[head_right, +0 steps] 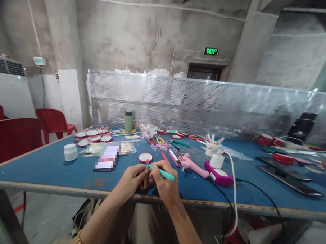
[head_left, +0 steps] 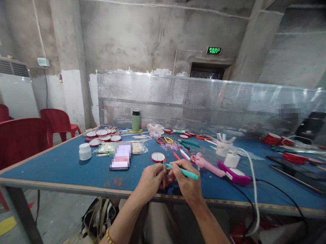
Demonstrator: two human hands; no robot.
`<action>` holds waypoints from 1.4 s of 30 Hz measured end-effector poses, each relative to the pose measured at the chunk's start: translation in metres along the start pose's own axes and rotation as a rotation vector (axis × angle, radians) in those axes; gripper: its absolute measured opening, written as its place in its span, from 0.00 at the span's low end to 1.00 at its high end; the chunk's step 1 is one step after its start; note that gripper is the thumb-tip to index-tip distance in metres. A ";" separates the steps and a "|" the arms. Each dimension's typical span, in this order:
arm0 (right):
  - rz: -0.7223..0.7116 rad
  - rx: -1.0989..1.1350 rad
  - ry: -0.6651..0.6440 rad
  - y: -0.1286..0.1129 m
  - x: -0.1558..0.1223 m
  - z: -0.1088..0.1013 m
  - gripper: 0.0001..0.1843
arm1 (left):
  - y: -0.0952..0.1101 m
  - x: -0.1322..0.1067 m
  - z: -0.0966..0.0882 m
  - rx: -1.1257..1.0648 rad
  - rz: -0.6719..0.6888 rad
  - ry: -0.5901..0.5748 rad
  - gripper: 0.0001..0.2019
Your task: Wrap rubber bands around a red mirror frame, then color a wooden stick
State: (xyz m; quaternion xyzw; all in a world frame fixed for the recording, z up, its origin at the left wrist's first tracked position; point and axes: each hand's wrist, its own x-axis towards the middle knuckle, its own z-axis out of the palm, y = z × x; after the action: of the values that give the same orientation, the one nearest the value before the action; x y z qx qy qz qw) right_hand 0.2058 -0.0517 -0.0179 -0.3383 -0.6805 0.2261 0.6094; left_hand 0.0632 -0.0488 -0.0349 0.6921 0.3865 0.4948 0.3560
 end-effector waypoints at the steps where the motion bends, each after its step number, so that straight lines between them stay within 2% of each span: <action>1: 0.001 0.001 -0.001 0.000 0.000 0.000 0.13 | 0.000 0.000 0.000 -0.003 0.000 -0.001 0.17; 16: 0.001 -0.005 -0.016 -0.002 -0.001 0.000 0.12 | 0.002 -0.001 0.000 -0.036 -0.005 -0.009 0.16; 23: -0.026 0.000 0.032 0.000 -0.001 0.000 0.10 | -0.001 0.001 0.000 -0.058 -0.001 -0.014 0.16; 33: -0.042 -0.004 0.034 0.000 -0.001 0.000 0.11 | -0.003 0.000 0.002 -0.074 -0.009 -0.013 0.16; 42: -0.007 0.005 0.027 0.002 -0.001 0.001 0.10 | -0.001 0.000 0.000 -0.070 -0.011 -0.019 0.17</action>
State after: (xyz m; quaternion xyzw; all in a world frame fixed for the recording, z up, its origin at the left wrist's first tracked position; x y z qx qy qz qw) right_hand 0.2054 -0.0514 -0.0199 -0.3375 -0.6730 0.2210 0.6199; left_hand 0.0634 -0.0485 -0.0361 0.6818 0.3693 0.4996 0.3863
